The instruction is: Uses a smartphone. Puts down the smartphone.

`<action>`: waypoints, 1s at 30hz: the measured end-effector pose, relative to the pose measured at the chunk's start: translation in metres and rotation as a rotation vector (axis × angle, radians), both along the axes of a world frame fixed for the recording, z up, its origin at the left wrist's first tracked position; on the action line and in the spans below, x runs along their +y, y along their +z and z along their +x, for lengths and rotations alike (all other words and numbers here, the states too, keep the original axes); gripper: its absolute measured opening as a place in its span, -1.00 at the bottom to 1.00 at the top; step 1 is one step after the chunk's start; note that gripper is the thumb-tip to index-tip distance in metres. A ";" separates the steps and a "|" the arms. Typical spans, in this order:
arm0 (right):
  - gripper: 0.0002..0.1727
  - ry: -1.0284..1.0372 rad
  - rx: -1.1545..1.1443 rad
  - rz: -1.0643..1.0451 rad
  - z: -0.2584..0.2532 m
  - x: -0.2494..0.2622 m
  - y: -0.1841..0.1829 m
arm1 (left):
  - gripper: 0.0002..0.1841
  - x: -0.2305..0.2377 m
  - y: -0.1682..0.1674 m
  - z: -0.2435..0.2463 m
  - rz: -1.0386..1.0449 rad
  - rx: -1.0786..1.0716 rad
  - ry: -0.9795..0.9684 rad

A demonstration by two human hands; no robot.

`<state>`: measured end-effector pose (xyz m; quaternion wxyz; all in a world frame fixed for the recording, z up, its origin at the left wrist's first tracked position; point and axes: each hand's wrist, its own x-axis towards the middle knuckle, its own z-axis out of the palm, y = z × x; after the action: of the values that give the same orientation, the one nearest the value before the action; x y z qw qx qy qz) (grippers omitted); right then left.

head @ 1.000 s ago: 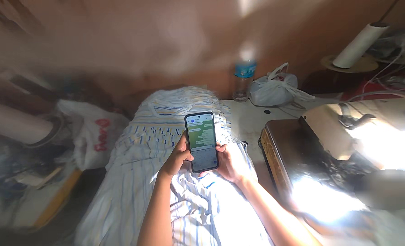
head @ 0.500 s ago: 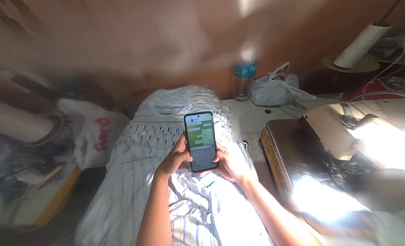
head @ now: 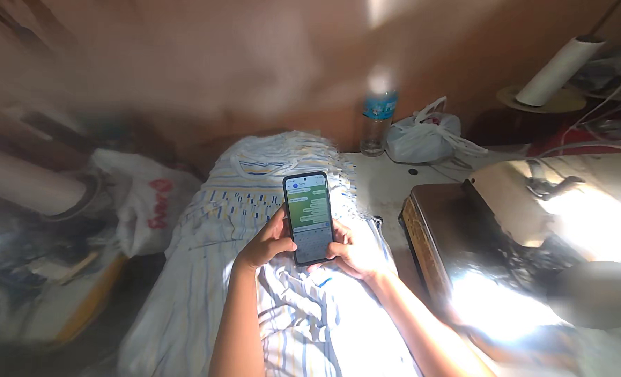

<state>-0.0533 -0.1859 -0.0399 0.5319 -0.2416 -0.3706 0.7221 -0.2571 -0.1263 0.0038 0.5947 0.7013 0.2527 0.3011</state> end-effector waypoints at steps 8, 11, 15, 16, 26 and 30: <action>-0.22 0.109 0.060 0.011 0.003 0.000 -0.003 | -0.11 0.003 -0.002 -0.004 -0.027 0.008 0.026; -0.15 0.124 0.048 0.037 0.003 0.000 -0.004 | -0.10 0.002 -0.001 -0.004 -0.031 0.008 0.026; -0.16 0.120 0.038 0.061 0.002 0.000 -0.005 | -0.30 -0.001 0.004 0.000 -0.081 0.001 0.101; -0.15 0.116 0.039 0.056 0.002 0.000 -0.004 | -0.43 -0.003 0.007 0.003 -0.109 0.008 0.173; -0.27 0.071 -0.043 -0.007 0.003 -0.004 0.009 | -0.66 -0.014 0.020 0.044 -0.069 -0.118 0.656; -0.28 -0.235 -0.612 0.231 0.010 -0.025 0.029 | -0.65 -0.018 0.048 0.061 -0.007 -0.091 0.717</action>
<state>-0.0435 -0.2107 -0.0110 0.4994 -0.4260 -0.5620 0.5032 -0.1963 -0.1444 0.0514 0.4644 0.5518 0.4570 0.5206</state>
